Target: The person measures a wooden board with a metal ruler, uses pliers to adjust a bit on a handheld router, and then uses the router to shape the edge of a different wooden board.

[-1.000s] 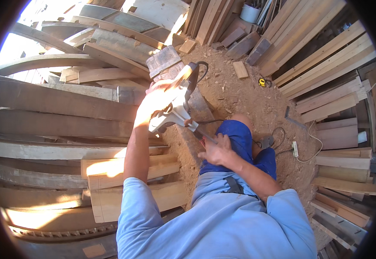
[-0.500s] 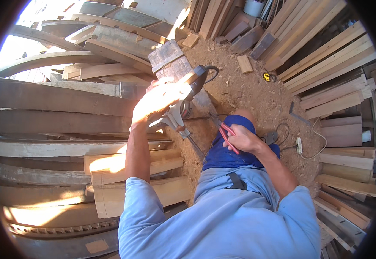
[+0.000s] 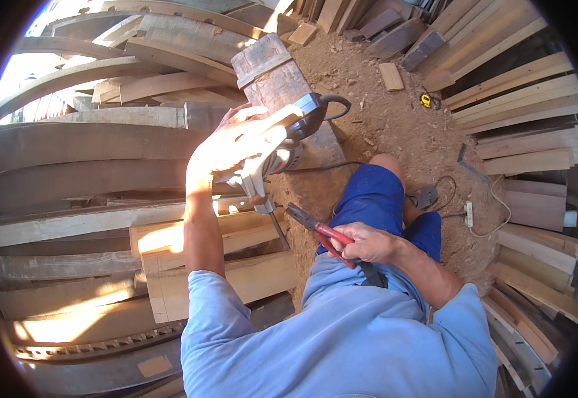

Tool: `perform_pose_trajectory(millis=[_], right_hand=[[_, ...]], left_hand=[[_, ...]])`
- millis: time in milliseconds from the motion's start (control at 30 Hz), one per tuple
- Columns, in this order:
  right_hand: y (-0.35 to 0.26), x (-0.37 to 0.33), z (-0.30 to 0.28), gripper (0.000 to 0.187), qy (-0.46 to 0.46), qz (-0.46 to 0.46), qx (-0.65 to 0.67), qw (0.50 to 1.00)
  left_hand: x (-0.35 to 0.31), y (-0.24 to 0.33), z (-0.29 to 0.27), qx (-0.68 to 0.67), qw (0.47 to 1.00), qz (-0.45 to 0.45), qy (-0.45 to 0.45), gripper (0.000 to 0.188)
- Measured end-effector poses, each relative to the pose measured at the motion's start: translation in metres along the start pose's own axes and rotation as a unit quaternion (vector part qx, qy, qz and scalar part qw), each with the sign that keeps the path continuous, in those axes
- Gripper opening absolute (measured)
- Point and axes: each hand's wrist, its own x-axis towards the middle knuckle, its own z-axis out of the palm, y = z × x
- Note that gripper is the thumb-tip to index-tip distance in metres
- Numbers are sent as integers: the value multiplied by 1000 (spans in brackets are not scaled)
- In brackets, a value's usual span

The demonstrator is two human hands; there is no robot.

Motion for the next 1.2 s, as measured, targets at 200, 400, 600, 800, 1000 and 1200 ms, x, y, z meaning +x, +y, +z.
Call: perform_pose_trajectory(millis=[200, 400, 600, 800, 1000, 1200], right_hand=[[2, 17, 13, 14, 12, -32, 50, 998], [11, 32, 16, 14, 4, -52, 104, 993], [21, 42, 10, 13, -19, -61, 122, 990], [9, 38, 18, 11, 24, -62, 100, 993], [16, 42, 8, 13, -42, -19, 136, 990], [19, 46, 12, 19, -23, 1, 180, 983]], left_hand=[[-4, -9, 2, 3, 1000, 20, 9, 48], [-4, -15, 1, 2, 1000, 24, 3, 50], [-1, -26, 1, 4, 1000, 19, -24, 59], [0, -18, 0, 1, 1000, 11, -28, 57], [-3, -19, 1, -20, 999, 26, -9, 53], [-1, -18, 2, -9, 999, 42, -4, 48]])
